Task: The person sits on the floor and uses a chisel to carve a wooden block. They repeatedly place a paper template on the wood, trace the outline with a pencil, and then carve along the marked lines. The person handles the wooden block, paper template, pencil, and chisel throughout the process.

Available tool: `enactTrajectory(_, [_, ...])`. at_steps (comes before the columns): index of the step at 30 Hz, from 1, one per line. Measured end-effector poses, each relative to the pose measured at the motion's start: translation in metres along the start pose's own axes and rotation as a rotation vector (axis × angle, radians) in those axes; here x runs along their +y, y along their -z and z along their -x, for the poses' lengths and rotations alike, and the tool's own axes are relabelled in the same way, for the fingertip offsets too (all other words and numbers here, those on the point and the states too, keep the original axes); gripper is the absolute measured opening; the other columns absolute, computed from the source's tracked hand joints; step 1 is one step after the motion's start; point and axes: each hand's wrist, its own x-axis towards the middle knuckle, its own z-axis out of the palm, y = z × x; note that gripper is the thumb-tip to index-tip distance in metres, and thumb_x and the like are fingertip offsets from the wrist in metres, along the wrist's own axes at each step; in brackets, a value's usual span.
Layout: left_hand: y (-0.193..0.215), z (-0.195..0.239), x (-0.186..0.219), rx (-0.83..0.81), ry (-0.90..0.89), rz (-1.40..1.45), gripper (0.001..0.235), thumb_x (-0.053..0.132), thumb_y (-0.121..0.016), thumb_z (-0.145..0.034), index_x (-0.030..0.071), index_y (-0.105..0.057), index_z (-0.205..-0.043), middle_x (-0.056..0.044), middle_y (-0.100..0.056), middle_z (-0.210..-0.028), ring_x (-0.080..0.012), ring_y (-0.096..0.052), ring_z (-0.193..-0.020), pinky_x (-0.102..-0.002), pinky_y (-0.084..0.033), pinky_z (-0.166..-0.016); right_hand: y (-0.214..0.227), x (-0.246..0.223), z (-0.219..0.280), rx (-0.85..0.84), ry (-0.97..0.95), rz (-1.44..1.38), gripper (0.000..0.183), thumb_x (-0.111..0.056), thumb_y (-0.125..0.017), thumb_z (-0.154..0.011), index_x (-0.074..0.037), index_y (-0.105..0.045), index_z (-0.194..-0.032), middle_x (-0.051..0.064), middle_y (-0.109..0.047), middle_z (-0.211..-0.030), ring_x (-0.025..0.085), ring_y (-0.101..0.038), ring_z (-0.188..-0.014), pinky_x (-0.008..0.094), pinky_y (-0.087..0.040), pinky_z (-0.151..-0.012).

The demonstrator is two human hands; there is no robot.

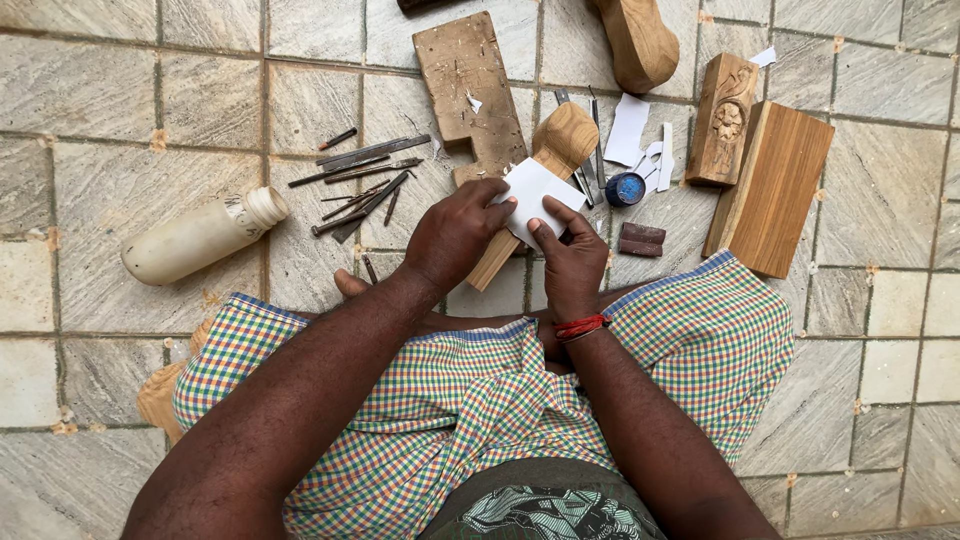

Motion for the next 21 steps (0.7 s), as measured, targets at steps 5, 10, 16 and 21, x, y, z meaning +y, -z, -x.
enactTrajectory(5, [0.005, -0.002, 0.007, -0.014, 0.303, 0.278, 0.051, 0.017, -0.083, -0.082, 0.004, -0.062, -0.127, -0.014, -0.067, -0.117, -0.0231, -0.071, -0.099, -0.032, -0.063, -0.079, 0.003, 0.002, -0.002, 0.014, -0.024, -0.004, 0.038, -0.008, -0.08, -0.09, 0.0, -0.07, -0.126, 0.01, -0.076, -0.113, 0.012, -0.071, -0.097, 0.026, -0.062, -0.084])
enactTrajectory(10, [0.004, -0.001, 0.008, 0.015, 0.438, 0.346, 0.046, 0.02, -0.084, -0.084, 0.008, -0.066, -0.125, -0.008, -0.074, -0.108, -0.018, -0.075, -0.094, -0.032, -0.062, -0.077, 0.003, 0.001, -0.004, 0.014, -0.042, -0.009, 0.038, -0.006, -0.08, -0.09, 0.001, -0.07, -0.126, 0.011, -0.076, -0.111, 0.01, -0.069, -0.091, 0.024, -0.061, -0.08])
enactTrajectory(16, [0.002, 0.0, 0.011, 0.018, 0.675, 0.524, 0.026, 0.02, -0.08, -0.088, 0.01, -0.078, -0.113, -0.007, -0.079, -0.099, -0.0135, -0.077, -0.083, -0.029, -0.063, -0.077, 0.004, 0.0, -0.005, 0.009, -0.072, -0.033, 0.039, -0.005, -0.08, -0.089, 0.001, -0.07, -0.127, 0.01, -0.076, -0.113, 0.009, -0.069, -0.091, 0.023, -0.06, -0.08])
enactTrajectory(21, [0.005, -0.006, 0.015, 0.013, 0.791, 0.538, 0.021, 0.024, -0.079, -0.089, 0.012, -0.08, -0.105, -0.004, -0.08, -0.094, -0.0118, -0.077, -0.08, -0.028, -0.062, -0.073, 0.006, 0.001, -0.006, 0.007, -0.084, -0.051, 0.039, -0.005, -0.08, -0.089, 0.0, -0.07, -0.126, 0.008, -0.075, -0.112, 0.007, -0.069, -0.092, 0.022, -0.06, -0.08])
